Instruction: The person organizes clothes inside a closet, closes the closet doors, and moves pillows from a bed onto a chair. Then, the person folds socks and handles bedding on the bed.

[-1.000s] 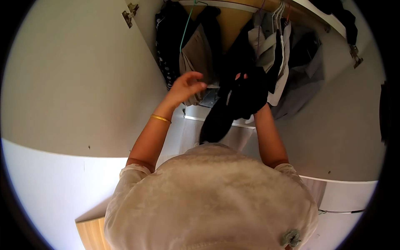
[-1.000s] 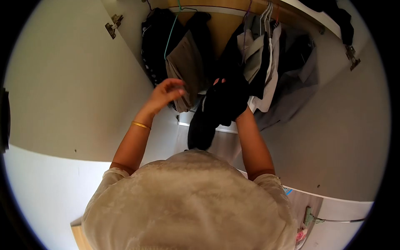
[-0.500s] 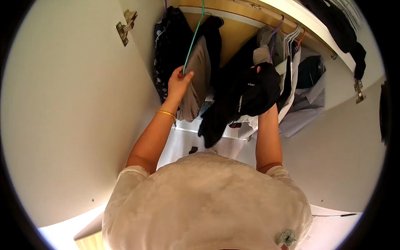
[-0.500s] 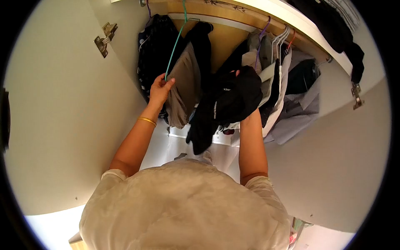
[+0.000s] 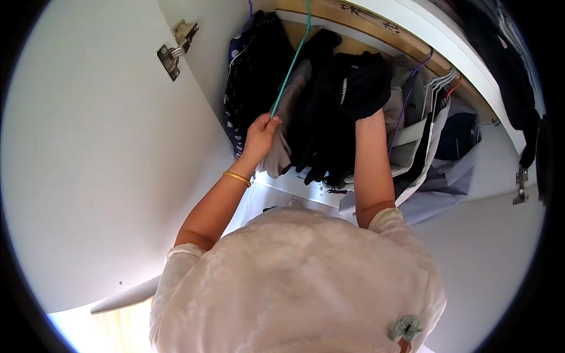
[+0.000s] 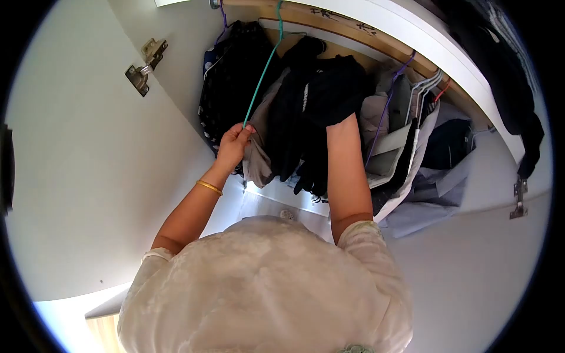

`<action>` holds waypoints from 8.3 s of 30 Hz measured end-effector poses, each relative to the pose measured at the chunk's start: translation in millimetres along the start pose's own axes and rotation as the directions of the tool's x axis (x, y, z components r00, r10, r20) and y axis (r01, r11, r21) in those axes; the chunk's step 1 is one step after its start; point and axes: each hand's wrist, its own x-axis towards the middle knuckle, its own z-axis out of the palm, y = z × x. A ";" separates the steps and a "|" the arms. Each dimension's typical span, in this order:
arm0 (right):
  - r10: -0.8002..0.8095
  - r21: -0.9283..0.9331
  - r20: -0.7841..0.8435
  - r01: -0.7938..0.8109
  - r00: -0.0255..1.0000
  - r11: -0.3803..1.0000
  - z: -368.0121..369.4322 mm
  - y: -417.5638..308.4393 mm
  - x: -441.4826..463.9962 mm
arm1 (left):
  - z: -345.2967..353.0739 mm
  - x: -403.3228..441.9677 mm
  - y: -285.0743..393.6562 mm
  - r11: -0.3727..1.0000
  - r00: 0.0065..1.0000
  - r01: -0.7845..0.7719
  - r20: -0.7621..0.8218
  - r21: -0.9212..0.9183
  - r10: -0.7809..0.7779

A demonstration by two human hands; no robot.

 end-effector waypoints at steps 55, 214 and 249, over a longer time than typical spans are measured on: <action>0.613 0.621 0.732 -0.659 0.297 -0.423 59.7 58.6 -33.0 | 38.7 73.9 26.4 0.962 0.959 0.159 0.196 0.223 -0.204; 0.870 0.423 0.384 -0.897 0.309 0.131 -210.2 -140.6 -288.7 | 103.4 -193.9 -51.3 0.801 0.625 -0.402 0.773 0.443 -0.113; 0.837 0.536 0.490 -0.841 0.242 -0.070 -212.1 -131.7 -294.6 | 201.2 -143.9 -90.3 0.162 0.425 -0.866 0.868 0.472 -0.256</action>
